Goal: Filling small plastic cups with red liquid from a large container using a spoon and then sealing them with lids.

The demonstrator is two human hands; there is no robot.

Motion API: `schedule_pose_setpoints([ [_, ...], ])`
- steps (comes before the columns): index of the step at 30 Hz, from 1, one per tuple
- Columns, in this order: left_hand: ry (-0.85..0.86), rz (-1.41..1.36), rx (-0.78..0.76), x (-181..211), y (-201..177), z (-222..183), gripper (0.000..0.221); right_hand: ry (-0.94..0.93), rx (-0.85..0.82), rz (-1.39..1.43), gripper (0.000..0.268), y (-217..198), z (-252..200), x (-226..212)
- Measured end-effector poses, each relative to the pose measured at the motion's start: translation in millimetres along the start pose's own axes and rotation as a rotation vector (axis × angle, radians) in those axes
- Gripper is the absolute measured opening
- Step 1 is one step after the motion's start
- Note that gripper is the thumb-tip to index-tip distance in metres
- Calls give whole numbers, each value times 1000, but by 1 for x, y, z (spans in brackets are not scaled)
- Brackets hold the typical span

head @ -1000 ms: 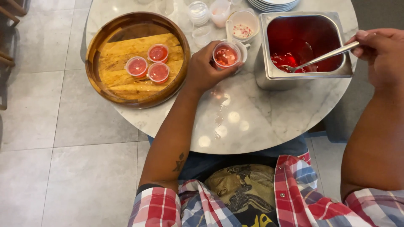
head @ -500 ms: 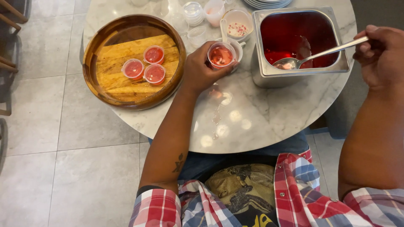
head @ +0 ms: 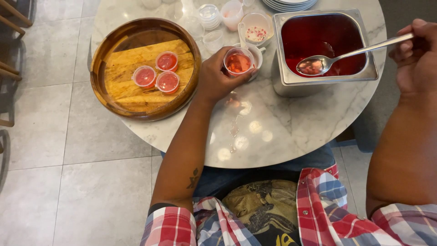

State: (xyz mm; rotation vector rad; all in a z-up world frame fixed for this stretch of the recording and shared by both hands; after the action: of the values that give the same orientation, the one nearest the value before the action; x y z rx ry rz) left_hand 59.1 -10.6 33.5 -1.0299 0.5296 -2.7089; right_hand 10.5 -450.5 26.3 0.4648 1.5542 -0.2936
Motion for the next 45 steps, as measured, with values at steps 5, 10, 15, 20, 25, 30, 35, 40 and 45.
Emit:
schedule_pose_setpoints([
  [5,6,8,-3,-3,1,-2,54,-17,15,7,20,6,-6,-6],
  [10,-7,-8,3,-2,1,-2,53,-38,62,31,21,13,-10,-11],
  [15,-12,7,-4,-6,3,-3,58,-13,113,128,17,7,5,-4],
  [20,-30,-8,-10,-3,2,-3,55,-19,143,147,17,4,7,-1],
  [25,-36,7,-15,-2,2,-3,56,-12,115,208,19,11,8,-4],
  [30,-37,-29,-25,-3,3,-2,56,-29,83,184,21,19,7,-9],
  [35,-46,-10,-14,-5,4,-3,56,-52,69,243,16,46,-6,-25],
  [40,-46,-1,-12,-4,4,-3,56,-74,23,282,19,77,-20,-35],
  [45,-63,-18,-6,-5,3,-3,54,-207,35,234,13,114,-52,-56],
])
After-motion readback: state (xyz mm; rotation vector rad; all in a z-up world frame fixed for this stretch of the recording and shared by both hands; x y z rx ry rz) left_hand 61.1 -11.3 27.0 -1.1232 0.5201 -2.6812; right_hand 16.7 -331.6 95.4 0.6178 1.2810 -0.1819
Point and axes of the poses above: each hand's wrist, its own z-axis towards the middle knuckle, its own y-axis out of the palm, x = y × z, the point moved 6 cm from there along z, towards the middle knuckle, and after that the axes turned 5 degrees about y, right-handed, at the moved point
